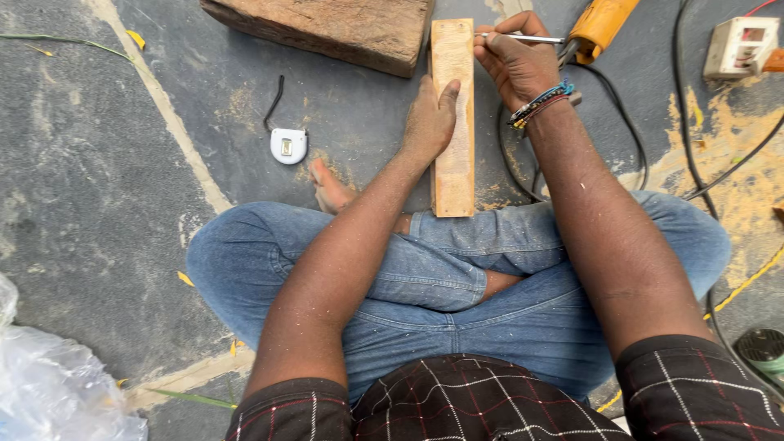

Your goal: The person assembles a small wooden rectangular frame by hand, fitting the pieces together and turning the object over. They then use a pen to mark lines on the wood surfaces.

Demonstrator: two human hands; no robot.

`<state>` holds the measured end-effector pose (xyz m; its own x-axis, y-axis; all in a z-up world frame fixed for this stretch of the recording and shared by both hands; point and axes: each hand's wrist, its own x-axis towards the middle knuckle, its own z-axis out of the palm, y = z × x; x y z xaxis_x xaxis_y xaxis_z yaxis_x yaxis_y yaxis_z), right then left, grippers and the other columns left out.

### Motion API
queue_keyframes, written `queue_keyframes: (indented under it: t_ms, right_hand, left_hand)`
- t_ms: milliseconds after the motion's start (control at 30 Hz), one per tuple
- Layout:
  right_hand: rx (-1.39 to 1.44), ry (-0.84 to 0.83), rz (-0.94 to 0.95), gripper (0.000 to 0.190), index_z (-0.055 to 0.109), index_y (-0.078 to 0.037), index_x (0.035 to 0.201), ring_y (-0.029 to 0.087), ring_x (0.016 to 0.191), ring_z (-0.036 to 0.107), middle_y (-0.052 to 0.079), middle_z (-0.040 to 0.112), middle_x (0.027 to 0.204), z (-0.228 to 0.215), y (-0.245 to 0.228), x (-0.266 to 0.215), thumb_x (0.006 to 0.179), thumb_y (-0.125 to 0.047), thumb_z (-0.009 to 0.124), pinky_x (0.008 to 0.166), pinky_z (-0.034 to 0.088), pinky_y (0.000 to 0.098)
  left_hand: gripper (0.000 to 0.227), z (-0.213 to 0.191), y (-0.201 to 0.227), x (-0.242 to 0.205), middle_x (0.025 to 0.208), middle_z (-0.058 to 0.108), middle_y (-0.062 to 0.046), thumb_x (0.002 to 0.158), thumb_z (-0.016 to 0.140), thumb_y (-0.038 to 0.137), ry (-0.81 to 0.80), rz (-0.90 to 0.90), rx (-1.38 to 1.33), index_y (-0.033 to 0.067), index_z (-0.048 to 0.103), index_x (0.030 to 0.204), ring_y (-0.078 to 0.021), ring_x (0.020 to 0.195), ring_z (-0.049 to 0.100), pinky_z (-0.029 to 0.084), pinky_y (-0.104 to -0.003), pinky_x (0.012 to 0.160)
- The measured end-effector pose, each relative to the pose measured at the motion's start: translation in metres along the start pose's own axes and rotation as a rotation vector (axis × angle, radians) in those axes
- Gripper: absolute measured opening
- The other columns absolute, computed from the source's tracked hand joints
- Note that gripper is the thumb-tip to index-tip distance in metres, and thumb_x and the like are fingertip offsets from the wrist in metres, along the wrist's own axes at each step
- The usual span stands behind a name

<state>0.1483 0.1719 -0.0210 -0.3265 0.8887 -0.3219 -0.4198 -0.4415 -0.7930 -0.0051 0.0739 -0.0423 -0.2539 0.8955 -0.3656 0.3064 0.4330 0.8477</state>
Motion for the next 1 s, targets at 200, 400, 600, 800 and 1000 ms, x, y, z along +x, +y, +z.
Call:
queue_keyframes:
  t_ms: [200,400,600,800,1000]
  right_hand:
    - [-0.008,0.054,0.054,0.016,0.057,-0.006,0.101,0.020,0.099,0.076,0.015,0.072,0.105,0.003,-0.001,0.001,0.101,0.006,0.069,0.090,0.068,0.0282]
    - [-0.065,0.093,0.077,0.016,0.057,-0.006,0.104,0.021,0.094,0.076,0.016,0.072,0.103,0.003,-0.005,-0.002,0.100,0.003,0.070,0.084,0.068,0.0292]
    - [-0.100,0.084,0.149,0.017,0.058,-0.008,0.105,0.020,0.095,0.077,0.015,0.074,0.103,0.002,-0.009,-0.003,0.097,-0.001,0.071,0.083,0.068,0.0298]
    - [-0.107,0.058,0.172,0.016,0.060,-0.008,0.104,0.019,0.095,0.075,0.013,0.071,0.102,0.000,-0.008,-0.006,0.098,-0.001,0.073,0.085,0.068,0.0287]
    - [-0.056,0.129,0.169,0.017,0.064,-0.003,0.104,0.019,0.097,0.076,0.015,0.074,0.105,0.004,-0.014,-0.007,0.093,0.006,0.073,0.089,0.068,0.0278]
  left_hand:
    - [0.055,-0.006,0.006,-0.001,0.115,0.069,-0.027,0.105,0.046,0.045,-0.041,-0.008,0.024,-0.0022,0.047,0.134,-0.0405,0.111,0.070,0.054,-0.051,0.095]
    - [0.053,-0.008,0.011,-0.004,0.118,0.068,-0.027,0.105,0.045,0.043,-0.062,-0.039,0.027,-0.0013,0.047,0.135,-0.0402,0.114,0.068,0.053,-0.050,0.096]
    - [0.054,-0.009,0.014,-0.004,0.119,0.067,-0.026,0.105,0.043,0.044,-0.088,-0.081,0.033,0.0006,0.044,0.138,-0.0382,0.115,0.069,0.053,-0.050,0.097]
    - [0.055,-0.009,0.012,-0.005,0.122,0.066,-0.026,0.105,0.042,0.044,-0.073,-0.066,0.025,0.0012,0.043,0.140,-0.0397,0.117,0.067,0.051,-0.051,0.099]
    - [0.055,-0.011,0.013,-0.006,0.122,0.066,-0.025,0.106,0.040,0.046,-0.087,-0.058,0.034,0.0020,0.044,0.139,-0.0380,0.118,0.067,0.053,-0.050,0.099]
